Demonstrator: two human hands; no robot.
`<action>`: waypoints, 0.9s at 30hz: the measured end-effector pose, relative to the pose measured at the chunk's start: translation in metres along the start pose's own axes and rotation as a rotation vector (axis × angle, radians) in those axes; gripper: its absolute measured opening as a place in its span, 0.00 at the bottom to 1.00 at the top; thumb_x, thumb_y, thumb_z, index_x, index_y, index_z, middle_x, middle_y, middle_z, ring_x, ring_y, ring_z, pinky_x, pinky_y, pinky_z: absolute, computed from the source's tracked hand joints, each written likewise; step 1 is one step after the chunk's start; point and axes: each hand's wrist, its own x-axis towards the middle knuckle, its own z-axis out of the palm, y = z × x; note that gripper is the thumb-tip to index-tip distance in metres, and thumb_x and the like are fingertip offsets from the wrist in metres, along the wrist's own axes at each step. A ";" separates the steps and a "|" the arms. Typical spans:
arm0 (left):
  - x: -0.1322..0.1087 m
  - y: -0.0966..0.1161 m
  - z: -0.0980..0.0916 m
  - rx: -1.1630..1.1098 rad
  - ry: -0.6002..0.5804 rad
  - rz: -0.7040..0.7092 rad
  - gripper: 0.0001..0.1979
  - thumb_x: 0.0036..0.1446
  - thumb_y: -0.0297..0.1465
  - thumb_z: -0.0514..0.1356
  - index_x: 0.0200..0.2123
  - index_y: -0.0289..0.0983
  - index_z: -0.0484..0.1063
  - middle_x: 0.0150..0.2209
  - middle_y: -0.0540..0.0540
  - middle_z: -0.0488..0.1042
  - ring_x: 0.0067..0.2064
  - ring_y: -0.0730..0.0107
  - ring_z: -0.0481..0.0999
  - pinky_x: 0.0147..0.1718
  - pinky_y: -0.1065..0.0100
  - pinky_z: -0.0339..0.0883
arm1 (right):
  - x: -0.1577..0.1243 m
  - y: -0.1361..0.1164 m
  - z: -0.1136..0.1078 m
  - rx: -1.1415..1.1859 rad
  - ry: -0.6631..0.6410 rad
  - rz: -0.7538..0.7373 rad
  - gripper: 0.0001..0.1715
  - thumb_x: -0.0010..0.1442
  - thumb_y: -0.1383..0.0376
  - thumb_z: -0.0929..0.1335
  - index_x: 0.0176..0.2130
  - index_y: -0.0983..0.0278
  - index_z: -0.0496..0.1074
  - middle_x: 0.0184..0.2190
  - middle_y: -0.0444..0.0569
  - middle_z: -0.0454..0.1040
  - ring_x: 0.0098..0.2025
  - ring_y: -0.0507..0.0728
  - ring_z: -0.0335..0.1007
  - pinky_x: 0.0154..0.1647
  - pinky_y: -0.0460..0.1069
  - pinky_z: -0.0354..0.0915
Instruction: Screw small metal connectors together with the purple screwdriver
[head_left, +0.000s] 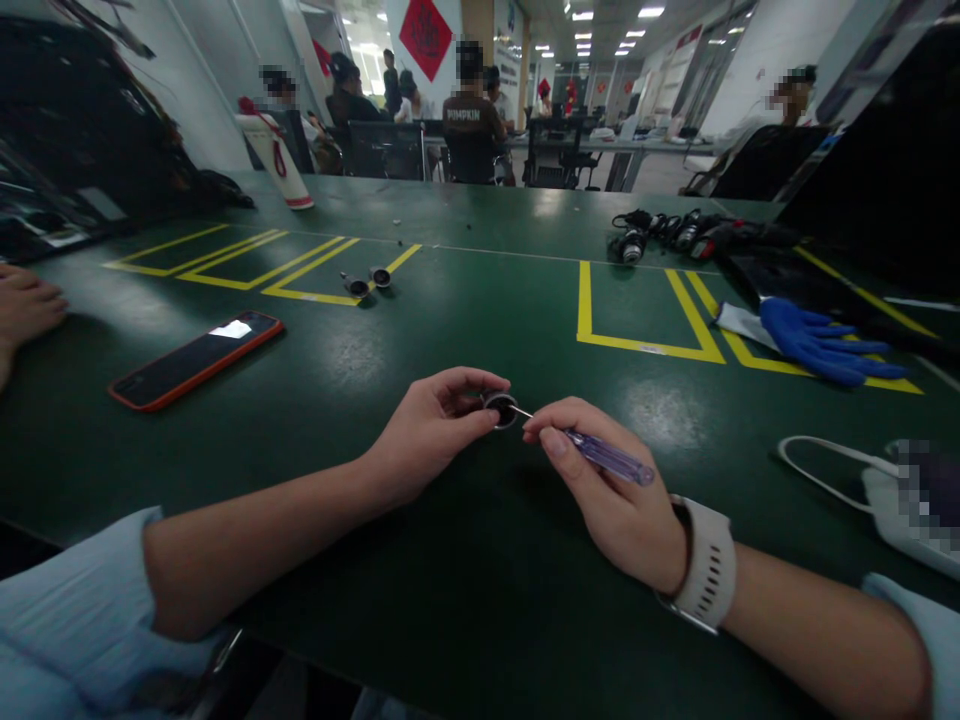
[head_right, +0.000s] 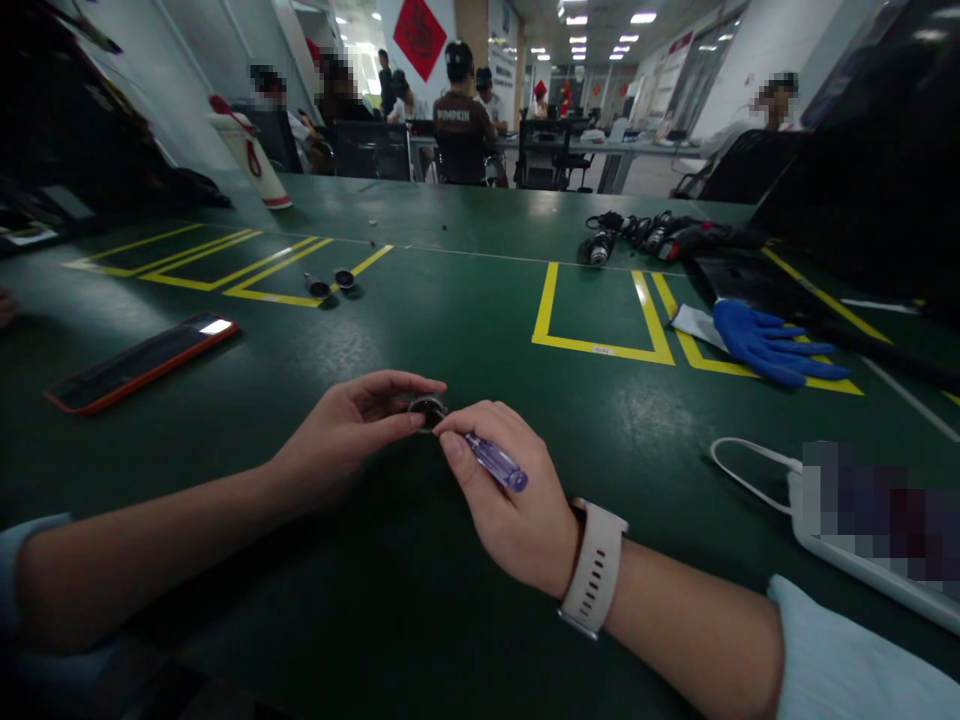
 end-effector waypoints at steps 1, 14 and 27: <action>0.000 0.000 0.000 0.015 -0.001 0.002 0.15 0.47 0.25 0.64 0.41 0.33 0.73 0.38 0.46 0.78 0.40 0.69 0.76 0.44 0.66 0.69 | 0.000 0.000 0.000 -0.005 -0.001 -0.009 0.09 0.62 0.70 0.62 0.36 0.62 0.71 0.32 0.46 0.71 0.35 0.53 0.68 0.37 0.51 0.64; -0.001 0.003 0.002 0.192 0.052 0.096 0.12 0.46 0.24 0.62 0.38 0.32 0.75 0.40 0.44 0.79 0.42 0.65 0.78 0.46 0.64 0.71 | -0.004 -0.002 0.003 -0.104 -0.043 -0.139 0.09 0.62 0.72 0.63 0.40 0.62 0.70 0.34 0.48 0.73 0.37 0.54 0.69 0.39 0.52 0.65; -0.001 0.004 0.002 0.184 0.065 0.093 0.11 0.47 0.23 0.60 0.37 0.32 0.76 0.42 0.44 0.79 0.41 0.66 0.79 0.45 0.65 0.72 | -0.007 -0.002 0.003 -0.198 -0.094 -0.186 0.09 0.61 0.72 0.63 0.41 0.62 0.68 0.36 0.50 0.72 0.39 0.56 0.68 0.39 0.53 0.66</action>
